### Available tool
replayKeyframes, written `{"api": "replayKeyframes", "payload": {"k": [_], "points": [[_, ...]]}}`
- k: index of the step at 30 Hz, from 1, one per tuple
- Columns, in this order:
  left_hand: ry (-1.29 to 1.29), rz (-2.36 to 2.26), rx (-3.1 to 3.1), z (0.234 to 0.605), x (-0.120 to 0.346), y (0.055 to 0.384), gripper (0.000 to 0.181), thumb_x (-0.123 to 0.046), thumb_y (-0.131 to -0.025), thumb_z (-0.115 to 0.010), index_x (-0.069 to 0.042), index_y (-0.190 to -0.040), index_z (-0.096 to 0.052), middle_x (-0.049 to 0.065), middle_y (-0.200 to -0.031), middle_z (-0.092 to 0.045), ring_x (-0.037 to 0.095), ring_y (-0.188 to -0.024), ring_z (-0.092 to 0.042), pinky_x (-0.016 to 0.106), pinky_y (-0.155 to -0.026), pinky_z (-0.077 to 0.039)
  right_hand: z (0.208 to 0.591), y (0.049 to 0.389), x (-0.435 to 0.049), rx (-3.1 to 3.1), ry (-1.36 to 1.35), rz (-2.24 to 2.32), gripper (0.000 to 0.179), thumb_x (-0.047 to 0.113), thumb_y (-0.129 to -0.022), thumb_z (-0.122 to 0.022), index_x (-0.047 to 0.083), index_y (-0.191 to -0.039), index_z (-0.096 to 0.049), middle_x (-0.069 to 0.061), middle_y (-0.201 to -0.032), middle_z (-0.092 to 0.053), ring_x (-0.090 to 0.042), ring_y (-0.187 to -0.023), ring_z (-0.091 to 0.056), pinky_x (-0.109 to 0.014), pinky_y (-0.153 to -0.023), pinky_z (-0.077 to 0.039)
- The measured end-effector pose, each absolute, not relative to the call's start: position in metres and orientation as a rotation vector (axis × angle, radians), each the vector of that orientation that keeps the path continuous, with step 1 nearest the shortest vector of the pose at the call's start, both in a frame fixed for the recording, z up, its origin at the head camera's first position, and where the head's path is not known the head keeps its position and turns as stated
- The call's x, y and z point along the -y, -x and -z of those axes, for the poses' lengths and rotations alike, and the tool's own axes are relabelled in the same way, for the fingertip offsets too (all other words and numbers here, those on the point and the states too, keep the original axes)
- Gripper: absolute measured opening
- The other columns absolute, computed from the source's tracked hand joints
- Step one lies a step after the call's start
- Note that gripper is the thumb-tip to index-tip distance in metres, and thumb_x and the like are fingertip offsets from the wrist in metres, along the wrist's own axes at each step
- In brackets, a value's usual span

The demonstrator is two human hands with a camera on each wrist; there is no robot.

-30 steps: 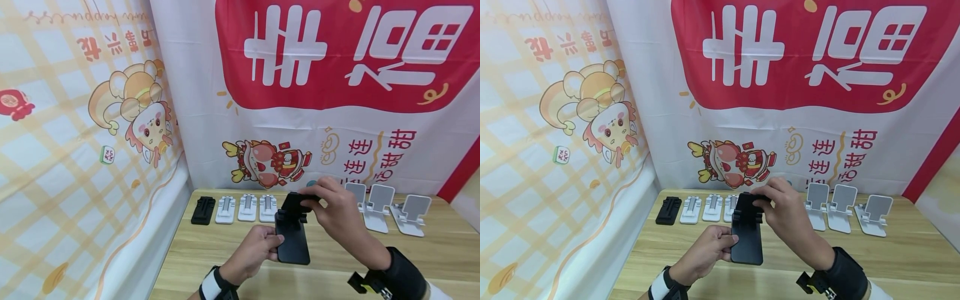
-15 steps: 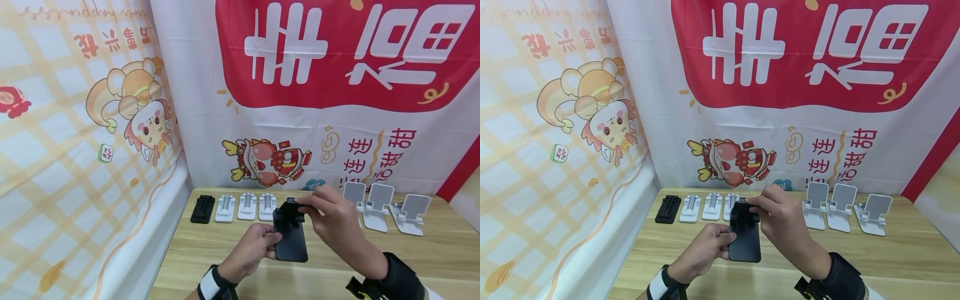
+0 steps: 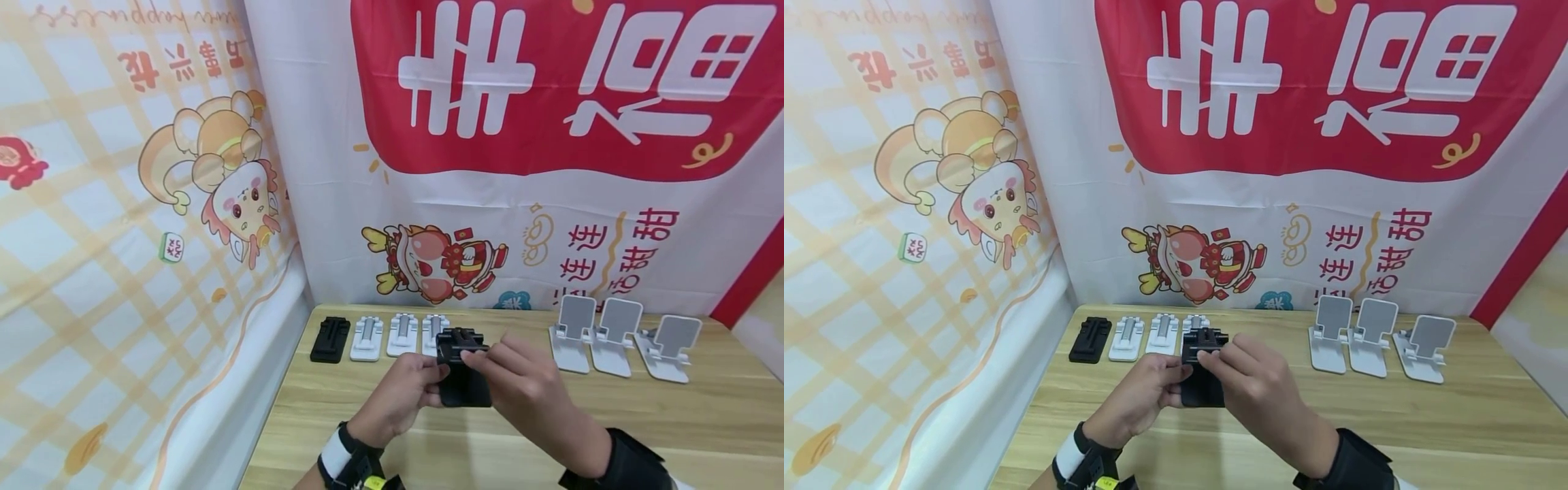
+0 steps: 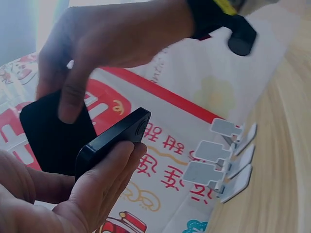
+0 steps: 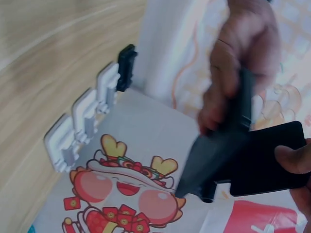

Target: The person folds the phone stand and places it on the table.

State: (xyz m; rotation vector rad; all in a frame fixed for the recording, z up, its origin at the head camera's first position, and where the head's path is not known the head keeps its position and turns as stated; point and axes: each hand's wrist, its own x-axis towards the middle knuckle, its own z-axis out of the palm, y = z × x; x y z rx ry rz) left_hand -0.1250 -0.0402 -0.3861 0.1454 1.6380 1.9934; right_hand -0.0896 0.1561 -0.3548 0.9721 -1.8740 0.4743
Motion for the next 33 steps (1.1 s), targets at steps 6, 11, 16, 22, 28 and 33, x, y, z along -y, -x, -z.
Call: {"api": "replayKeyframes", "payload": {"k": [6, 11, 16, 22, 28, 33], "points": [[-0.132, -2.025, -1.645, 0.379, 0.045, 0.13, 0.032, -0.007, -0.099, -0.045, 0.01, -0.123, -0.058, 0.02, -0.114, -0.068, 0.027, -0.095, -0.069, 0.033, -0.081, -0.057, 0.367, 0.089, -0.151, 1.749, -1.031, -0.319, 0.031, 0.006, -0.095, -0.048, 0.005, -0.092, -0.079, -0.004, -0.077, -0.069, -0.015, -0.065, -0.049, -0.026, -0.05, -0.047], [-0.155, -2.049, -1.635, 0.374, 0.048, 0.131, 0.034, -0.01, -0.1, -0.046, 0.012, -0.124, -0.057, 0.02, -0.113, -0.069, 0.026, -0.097, -0.069, 0.034, -0.082, -0.056, 0.375, 0.09, -0.147, 1.674, -1.068, -0.23, 0.03, 0.004, -0.097, -0.048, 0.003, -0.093, -0.078, -0.005, -0.078, -0.072, -0.014, -0.063, -0.055, -0.027, -0.051, -0.051], [-0.178, -2.042, -1.637, 0.371, 0.051, 0.131, 0.034, -0.009, -0.1, -0.046, 0.012, -0.125, -0.056, 0.021, -0.113, -0.069, 0.027, -0.097, -0.069, 0.034, -0.082, -0.056, 0.378, 0.089, -0.144, 1.647, -1.078, -0.224, 0.03, 0.002, -0.096, -0.048, 0.002, -0.091, -0.078, -0.006, -0.076, -0.072, -0.015, -0.062, -0.057, -0.027, -0.051, -0.053], [-0.125, -2.018, -1.679, 0.37, 0.055, 0.131, 0.034, -0.008, -0.1, -0.045, 0.011, -0.127, -0.056, 0.022, -0.116, -0.067, 0.025, -0.098, -0.069, 0.033, -0.081, -0.057, 0.377, 0.085, -0.143, 1.796, -1.032, -0.368, 0.026, 0.01, -0.096, -0.052, 0.005, -0.095, -0.078, -0.003, -0.081, -0.069, -0.014, -0.068, -0.055, -0.024, -0.052, -0.051], [-0.111, -2.031, -1.671, 0.37, 0.059, 0.131, 0.035, -0.008, -0.101, -0.044, 0.01, -0.129, -0.054, 0.022, -0.118, -0.066, 0.026, -0.099, -0.068, 0.034, -0.082, -0.057, 0.365, 0.088, -0.147, 2.295, -0.662, -0.956, 0.025, 0.025, -0.093, -0.062, 0.008, -0.112, -0.064, 0.001, -0.105, -0.062, -0.01, -0.092, -0.057, -0.03, -0.077, -0.055], [-0.108, -1.997, -1.673, 0.367, 0.059, 0.125, 0.033, -0.009, -0.099, -0.048, 0.006, -0.127, -0.057, 0.017, -0.112, -0.07, 0.024, -0.095, -0.07, 0.033, -0.083, -0.057, 0.35, 0.104, -0.155, 2.646, -0.174, -1.625, 0.056, 0.046, -0.096, -0.051, 0.003, -0.133, -0.048, -0.013, -0.122, -0.057, -0.021, -0.105, -0.058, -0.038, -0.089, -0.054]]}}
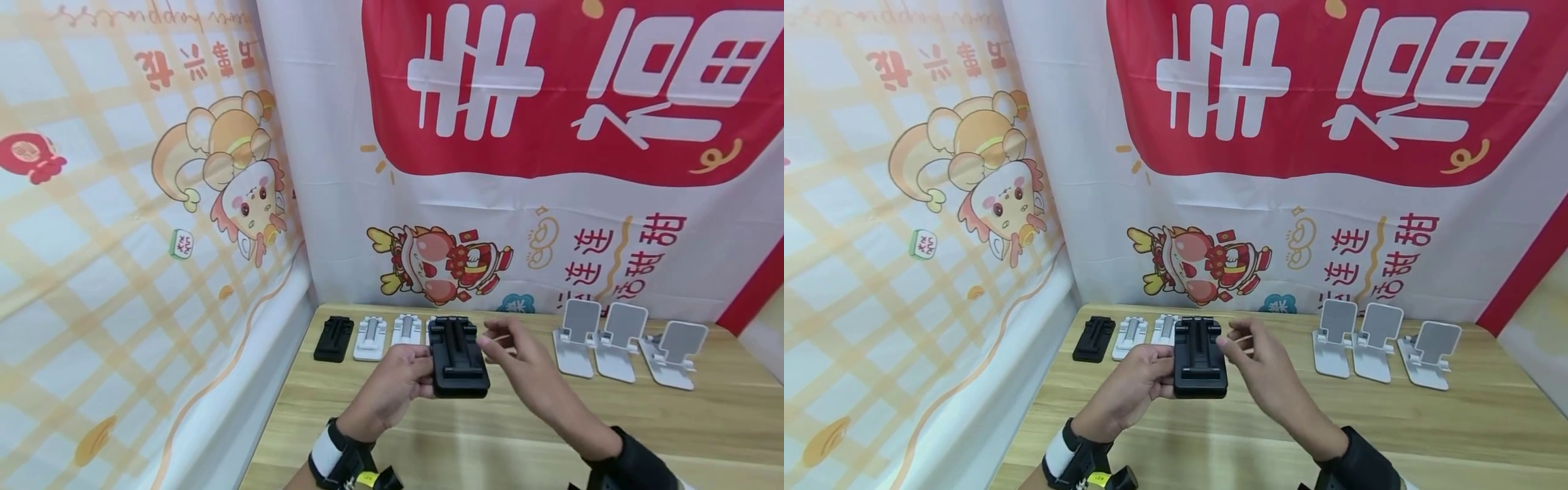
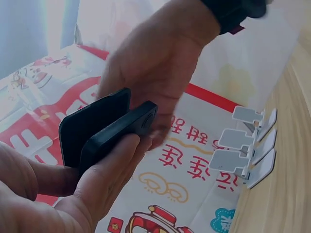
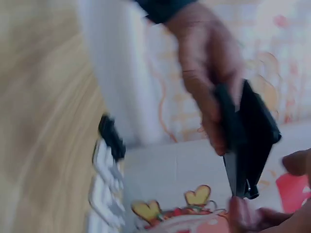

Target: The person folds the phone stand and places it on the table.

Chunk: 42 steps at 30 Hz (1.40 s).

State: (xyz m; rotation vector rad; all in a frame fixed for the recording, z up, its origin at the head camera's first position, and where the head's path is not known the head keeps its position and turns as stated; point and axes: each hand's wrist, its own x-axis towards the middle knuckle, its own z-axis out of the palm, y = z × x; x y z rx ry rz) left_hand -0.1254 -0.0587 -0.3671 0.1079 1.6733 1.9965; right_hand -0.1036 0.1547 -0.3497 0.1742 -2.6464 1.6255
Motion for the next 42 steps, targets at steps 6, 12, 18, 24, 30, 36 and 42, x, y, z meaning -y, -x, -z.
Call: {"api": "replayKeyframes", "payload": {"k": [6, 12, 18, 24, 30, 36, 42], "points": [[-0.112, -1.987, -1.719, 0.3687, 0.053, 0.1222, 0.03, -0.007, -0.098, -0.049, 0.006, -0.124, -0.059, 0.016, -0.109, -0.07, 0.025, -0.092, -0.07, 0.032, -0.079, -0.059, 0.3475, 0.1102, -0.1594, 2.579, 0.068, -2.311, 0.054, 0.032, -0.097, -0.056, -0.006, -0.133, -0.046, -0.021, -0.13, -0.051, -0.024, -0.103, -0.06, -0.039, -0.093, -0.053], [-0.142, -2.006, -1.71, 0.37, 0.0515, 0.1206, 0.031, -0.007, -0.098, -0.05, 0.008, -0.124, -0.058, 0.018, -0.109, -0.07, 0.028, -0.093, -0.07, 0.034, -0.079, -0.058, 0.3506, 0.1116, -0.1622, 2.561, 0.105, -2.397, 0.055, 0.03, -0.095, -0.059, -0.009, -0.132, -0.046, -0.022, -0.129, -0.048, -0.023, -0.101, -0.059, -0.045, -0.096, -0.05], [-0.154, -2.021, -1.639, 0.3697, 0.0549, 0.121, 0.032, -0.007, -0.098, -0.048, 0.009, -0.125, -0.056, 0.021, -0.113, -0.068, 0.029, -0.096, -0.069, 0.036, -0.082, -0.058, 0.3493, 0.1119, -0.1607, 2.562, 0.154, -2.397, 0.054, 0.029, -0.094, -0.06, -0.008, -0.131, -0.047, -0.021, -0.127, -0.049, -0.024, -0.1, -0.059, -0.044, -0.095, -0.051], [-0.198, -2.06, -1.553, 0.3706, 0.0592, 0.1212, 0.037, -0.006, -0.102, -0.036, 0.014, -0.131, -0.049, 0.027, -0.12, -0.064, 0.031, -0.103, -0.066, 0.039, -0.084, -0.056, 0.3489, 0.1117, -0.1595, 2.568, 0.153, -2.38, 0.053, 0.028, -0.095, -0.06, -0.008, -0.131, -0.047, -0.022, -0.127, -0.049, -0.025, -0.1, -0.059, -0.043, -0.094, -0.052], [-0.209, -2.071, -1.515, 0.3686, 0.0599, 0.1217, 0.051, -0.029, -0.104, -0.04, 0.012, -0.134, -0.046, 0.027, -0.116, -0.065, 0.033, -0.104, -0.066, 0.042, -0.085, -0.055, 0.3503, 0.1125, -0.1599, 2.576, 0.145, -2.378, 0.054, 0.028, -0.095, -0.059, -0.009, -0.132, -0.045, -0.023, -0.129, -0.048, -0.025, -0.1, -0.06, -0.043, -0.095, -0.051], [-0.197, -2.046, -1.594, 0.3695, 0.0559, 0.1215, 0.046, -0.024, -0.098, -0.053, 0.012, -0.128, -0.054, 0.026, -0.113, -0.067, 0.033, -0.098, -0.068, 0.04, -0.082, -0.057, 0.3519, 0.1113, -0.1591, 2.57, 0.117, -2.369, 0.054, 0.026, -0.096, -0.058, -0.011, -0.132, -0.044, -0.023, -0.127, -0.049, -0.022, -0.098, -0.06, -0.041, -0.091, -0.054], [-0.202, -2.016, -1.644, 0.3714, 0.0556, 0.1209, 0.041, -0.019, -0.098, -0.053, 0.013, -0.124, -0.055, 0.027, -0.11, -0.068, 0.032, -0.095, -0.069, 0.038, -0.08, -0.057, 0.3559, 0.1119, -0.1588, 2.582, 0.115, -2.36, 0.053, 0.024, -0.094, -0.061, -0.011, -0.132, -0.045, -0.022, -0.123, -0.052, -0.022, -0.096, -0.061, -0.04, -0.089, -0.055]]}}
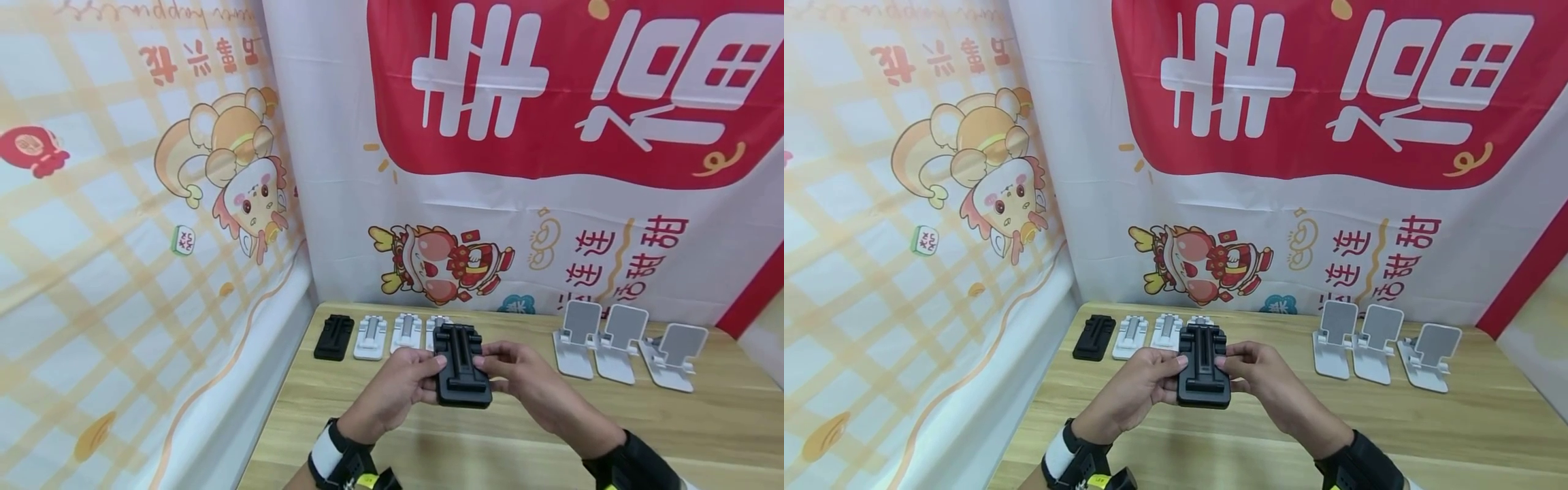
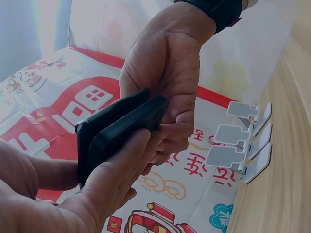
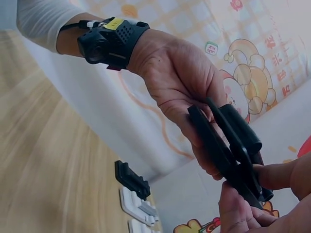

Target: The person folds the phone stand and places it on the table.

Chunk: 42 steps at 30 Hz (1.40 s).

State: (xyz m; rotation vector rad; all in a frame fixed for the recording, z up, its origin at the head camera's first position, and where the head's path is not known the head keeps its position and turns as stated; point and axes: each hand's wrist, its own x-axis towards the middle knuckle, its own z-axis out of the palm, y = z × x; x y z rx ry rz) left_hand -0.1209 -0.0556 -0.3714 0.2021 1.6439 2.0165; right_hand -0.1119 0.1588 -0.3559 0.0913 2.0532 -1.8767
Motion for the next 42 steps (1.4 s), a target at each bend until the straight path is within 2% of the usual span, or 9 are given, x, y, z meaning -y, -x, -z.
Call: {"api": "replayKeyframes", "payload": {"k": [10, 14, 19, 23, 26, 28, 36, 40, 42], "points": [[-0.146, -1.915, -1.862, 0.371, 0.054, 0.122, 0.036, -0.015, -0.098, -0.053, 0.009, -0.123, -0.058, 0.017, -0.102, -0.072, 0.024, -0.086, -0.072, 0.032, -0.074, -0.06, 0.362, 0.113, -0.157, -2.055, -0.094, 1.864, 0.049, 0.021, -0.092, -0.063, -0.01, -0.125, -0.046, -0.018, -0.111, -0.056, -0.021, -0.089, -0.062, -0.036, -0.082, -0.057], [-0.123, -1.734, -2.243, 0.371, 0.047, 0.124, 0.039, -0.025, -0.094, -0.059, 0.002, -0.122, -0.06, 0.008, -0.097, -0.073, 0.015, -0.082, -0.069, 0.031, -0.07, -0.06, 0.364, 0.113, -0.156, -2.029, -0.117, 1.885, 0.045, 0.019, -0.094, -0.062, -0.009, -0.123, -0.045, -0.018, -0.112, -0.055, -0.022, -0.091, -0.062, -0.036, -0.083, -0.057], [-0.158, -1.318, -2.607, 0.37, 0.036, 0.119, 0.069, -0.059, -0.083, -0.062, -0.005, -0.126, -0.058, 0.002, -0.1, -0.068, 0.012, -0.082, -0.063, 0.029, -0.064, -0.058, 0.369, 0.113, -0.155, -2.013, -0.149, 1.887, 0.036, 0.012, -0.096, -0.057, -0.009, -0.121, -0.044, -0.019, -0.112, -0.054, -0.023, -0.09, -0.062, -0.037, -0.083, -0.057], [-0.293, -1.006, -2.793, 0.371, 0.028, 0.115, 0.094, -0.076, -0.071, -0.059, -0.003, -0.13, -0.052, 0.004, -0.104, -0.058, 0.015, -0.086, -0.054, 0.031, -0.072, -0.054, 0.371, 0.113, -0.154, -1.991, -0.08, 1.891, 0.038, 0.014, -0.096, -0.057, -0.011, -0.12, -0.041, -0.02, -0.113, -0.056, -0.023, -0.091, -0.062, -0.037, -0.084, -0.057], [-0.351, -0.802, -2.905, 0.372, 0.024, 0.116, 0.096, -0.073, -0.071, -0.062, 0.0, -0.132, -0.049, 0.007, -0.107, -0.053, 0.017, -0.091, -0.048, 0.033, -0.081, -0.051, 0.373, 0.113, -0.151, -1.978, -0.033, 1.898, 0.042, 0.018, -0.095, -0.059, -0.012, -0.119, -0.041, -0.02, -0.112, -0.059, -0.022, -0.089, -0.062, -0.036, -0.083, -0.058], [-0.351, -0.757, -2.939, 0.373, 0.024, 0.117, 0.093, -0.069, -0.072, -0.064, 0.0, -0.132, -0.049, 0.007, -0.107, -0.053, 0.017, -0.091, -0.048, 0.033, -0.081, -0.051, 0.374, 0.113, -0.15, -1.978, -0.027, 1.901, 0.041, 0.017, -0.094, -0.06, -0.012, -0.117, -0.041, -0.02, -0.11, -0.059, -0.021, -0.087, -0.062, -0.036, -0.081, -0.058], [-0.325, -0.746, -3.13, 0.392, 0.044, 0.126, 0.076, -0.058, -0.062, -0.074, -0.002, -0.111, -0.06, 0.002, -0.088, -0.056, 0.014, -0.073, -0.052, 0.029, -0.059, -0.053, 0.389, 0.128, -0.157, -2.102, -0.09, 1.857, 0.035, 0.008, -0.095, -0.057, -0.008, -0.122, -0.044, -0.02, -0.107, -0.06, -0.025, -0.091, -0.064, -0.039, -0.086, -0.057], [-0.22, -0.734, -3.209, 0.415, 0.076, 0.137, 0.076, -0.056, -0.058, -0.076, 0.0, -0.106, -0.059, 0.004, -0.085, -0.055, 0.016, -0.071, -0.052, 0.031, -0.055, -0.053, 0.413, 0.153, -0.204, -2.746, 0.123, 1.524, 0.03, 0.014, -0.092, -0.062, -0.005, -0.114, -0.052, -0.016, -0.098, -0.064, -0.024, -0.084, -0.062, -0.034, -0.071, -0.057], [-0.136, -0.714, -3.23, 0.429, 0.095, 0.147, 0.078, -0.056, -0.058, -0.077, 0.002, -0.107, -0.059, 0.007, -0.087, -0.054, 0.019, -0.073, -0.052, 0.033, -0.055, -0.052, 0.426, 0.169, -0.239, -3.121, 0.264, 1.221, 0.027, 0.013, -0.091, -0.064, -0.005, -0.108, -0.055, -0.016, -0.092, -0.065, -0.025, -0.079, -0.061, -0.037, -0.065, -0.055]]}}
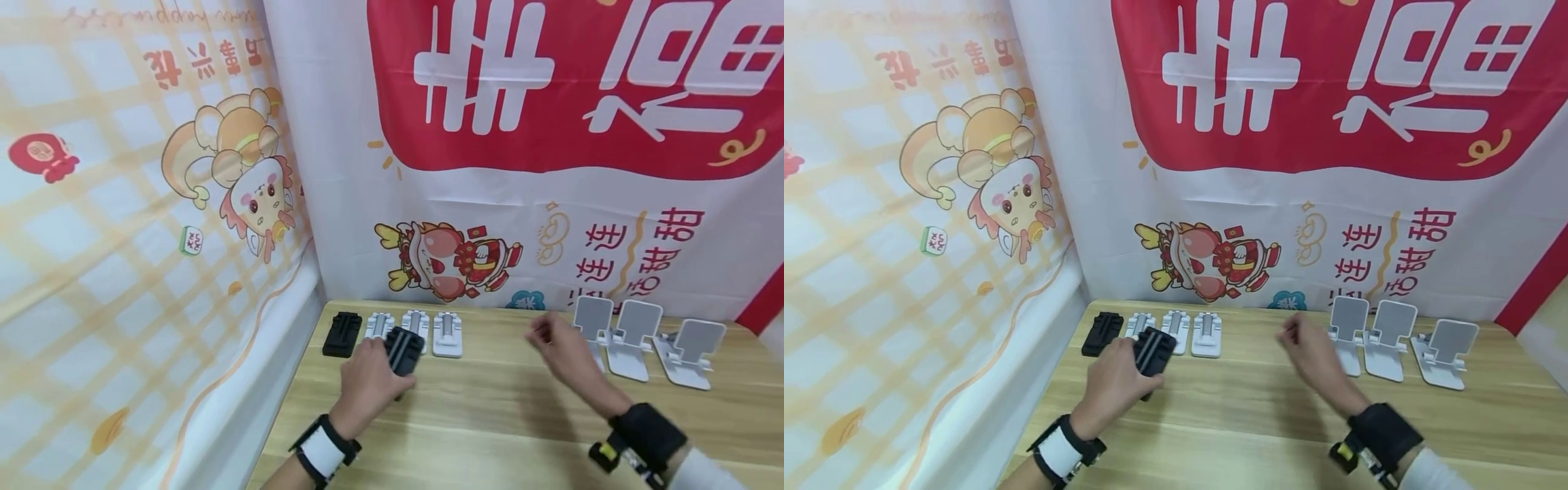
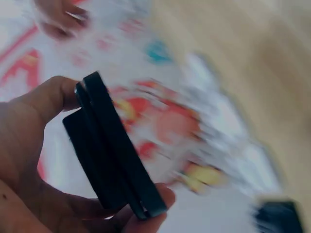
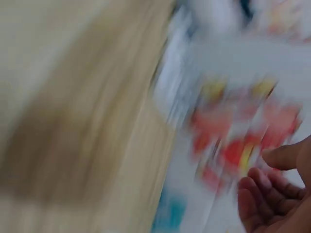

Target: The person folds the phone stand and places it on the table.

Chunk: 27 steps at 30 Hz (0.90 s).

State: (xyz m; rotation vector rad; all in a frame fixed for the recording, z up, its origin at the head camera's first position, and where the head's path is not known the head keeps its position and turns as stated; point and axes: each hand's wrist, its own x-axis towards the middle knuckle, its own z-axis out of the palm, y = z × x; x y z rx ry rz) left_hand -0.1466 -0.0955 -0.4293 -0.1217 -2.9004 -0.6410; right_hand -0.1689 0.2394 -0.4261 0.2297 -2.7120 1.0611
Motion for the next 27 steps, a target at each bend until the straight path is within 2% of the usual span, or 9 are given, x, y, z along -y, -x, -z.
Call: {"api": "replayKeyframes", "payload": {"k": [2, 5, 9, 12, 17, 27], "points": [[0.032, 0.592, 2.892, 0.444, 0.117, 0.157, 0.08, -0.055, -0.058, -0.077, 0.004, -0.108, -0.058, 0.01, -0.088, -0.054, 0.022, -0.075, -0.052, 0.035, -0.054, -0.051, 0.433, 0.186, -0.274, 2.654, -0.283, -0.678, 0.025, 0.01, -0.088, -0.066, -0.006, -0.105, -0.057, -0.019, -0.09, -0.063, -0.03, -0.078, -0.059, -0.043, -0.064, -0.052], [-0.102, 0.546, 2.894, 0.466, 0.146, 0.168, 0.081, -0.052, -0.058, -0.078, 0.008, -0.109, -0.058, 0.015, -0.091, -0.052, 0.026, -0.078, -0.05, 0.038, -0.051, -0.05, 0.438, 0.206, -0.319, 2.584, -0.333, -0.314, 0.036, 0.0, -0.081, -0.068, -0.012, -0.112, -0.054, -0.029, -0.096, -0.059, -0.041, -0.084, -0.056, -0.053, -0.07, -0.049], [-0.236, 0.505, 2.915, 0.489, 0.177, 0.174, 0.076, -0.049, -0.058, -0.077, 0.011, -0.101, -0.059, 0.019, -0.091, -0.047, 0.029, -0.08, -0.047, 0.04, -0.052, -0.049, 0.44, 0.222, -0.357, 2.608, -0.364, -0.122, 0.051, -0.005, -0.077, -0.068, -0.013, -0.125, -0.051, -0.034, -0.106, -0.057, -0.047, -0.092, -0.054, -0.058, -0.078, -0.048], [-0.303, 0.503, 2.946, 0.5, 0.194, 0.176, 0.074, -0.049, -0.058, -0.078, 0.012, -0.095, -0.059, 0.021, -0.09, -0.046, 0.031, -0.081, -0.045, 0.044, -0.055, -0.049, 0.441, 0.231, -0.369, 2.686, -0.378, -0.135, 0.045, -0.005, -0.081, -0.066, -0.011, -0.124, -0.055, -0.031, -0.104, -0.062, -0.044, -0.091, -0.058, -0.056, -0.074, -0.051], [-0.387, 0.485, 3.025, 0.509, 0.213, 0.176, 0.077, -0.051, -0.059, -0.08, 0.014, -0.094, -0.058, 0.023, -0.09, -0.047, 0.035, -0.084, -0.047, 0.05, -0.059, -0.051, 0.443, 0.242, -0.375, 2.757, -0.372, -0.147, 0.031, -0.005, -0.083, -0.064, -0.009, -0.113, -0.063, -0.027, -0.095, -0.064, -0.039, -0.084, -0.06, -0.051, -0.066, -0.053], [-0.424, 0.432, 3.123, 0.521, 0.224, 0.174, 0.069, -0.044, -0.062, -0.082, 0.014, -0.092, -0.059, 0.025, -0.09, -0.047, 0.037, -0.086, -0.046, 0.05, -0.061, -0.051, 0.448, 0.258, -0.377, 2.759, -0.339, -0.223, 0.019, -0.006, -0.083, -0.063, -0.006, -0.101, -0.067, -0.023, -0.089, -0.067, -0.035, -0.079, -0.06, -0.05, -0.064, -0.051]]}}
